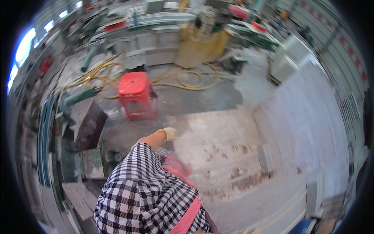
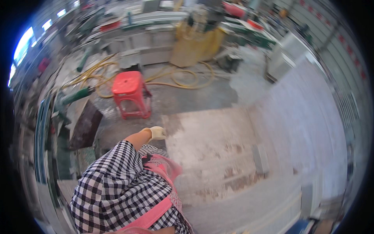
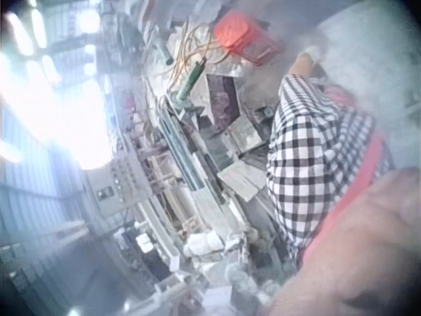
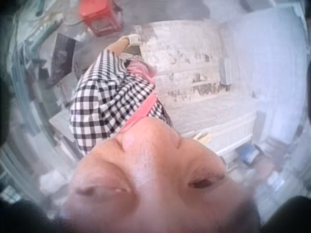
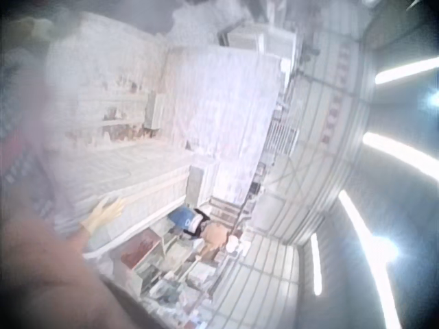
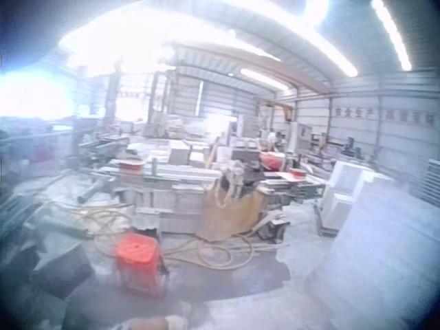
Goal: The person repeatedly picks up rectangular stone slabs, places them on a belt sander, and rubs them against the moving belt to smooth the surfaces. After each pass, the person stacks the finished slabs on a nearby table.
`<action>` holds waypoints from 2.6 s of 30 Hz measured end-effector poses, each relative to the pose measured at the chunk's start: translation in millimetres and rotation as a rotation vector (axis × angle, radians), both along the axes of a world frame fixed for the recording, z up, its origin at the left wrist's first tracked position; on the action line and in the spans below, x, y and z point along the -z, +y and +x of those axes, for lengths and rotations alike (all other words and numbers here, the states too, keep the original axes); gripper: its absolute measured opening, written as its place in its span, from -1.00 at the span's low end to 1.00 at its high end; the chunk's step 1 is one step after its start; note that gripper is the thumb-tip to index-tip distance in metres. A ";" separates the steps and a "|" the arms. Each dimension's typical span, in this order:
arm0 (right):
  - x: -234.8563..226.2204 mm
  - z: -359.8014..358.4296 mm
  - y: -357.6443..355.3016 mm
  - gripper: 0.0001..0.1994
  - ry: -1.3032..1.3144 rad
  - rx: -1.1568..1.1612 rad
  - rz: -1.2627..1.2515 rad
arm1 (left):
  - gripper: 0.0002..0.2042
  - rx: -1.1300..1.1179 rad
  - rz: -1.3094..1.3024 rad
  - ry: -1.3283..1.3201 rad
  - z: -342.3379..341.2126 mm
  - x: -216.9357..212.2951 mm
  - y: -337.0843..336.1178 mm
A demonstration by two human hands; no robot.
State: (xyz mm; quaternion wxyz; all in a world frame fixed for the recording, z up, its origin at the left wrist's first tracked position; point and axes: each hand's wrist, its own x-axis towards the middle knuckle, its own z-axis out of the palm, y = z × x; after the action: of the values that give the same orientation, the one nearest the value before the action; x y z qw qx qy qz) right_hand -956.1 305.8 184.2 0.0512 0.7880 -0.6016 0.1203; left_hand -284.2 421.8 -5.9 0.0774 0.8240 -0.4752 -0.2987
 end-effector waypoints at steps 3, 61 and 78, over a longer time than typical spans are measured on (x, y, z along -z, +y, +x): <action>9.6 44.3 -36.1 -0.40 -0.112 -0.188 -0.009 | -0.60 -0.181 0.025 -0.042 8.6 0.4 63.0; 325.4 853.6 -192.5 -0.47 0.105 -0.884 1.234 | -0.47 -1.263 -0.285 0.174 311.1 -142.9 173.9; 323.9 1001.0 -159.9 -0.56 0.307 -0.981 1.375 | -0.48 -1.813 -0.368 0.118 152.3 -108.7 213.1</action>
State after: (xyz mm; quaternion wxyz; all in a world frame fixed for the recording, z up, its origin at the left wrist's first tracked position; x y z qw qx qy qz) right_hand 44.9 146.0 -139.6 -0.4151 0.8224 -0.1186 -0.3705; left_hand -131.9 634.9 102.7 0.4350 0.8390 0.3156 -0.0854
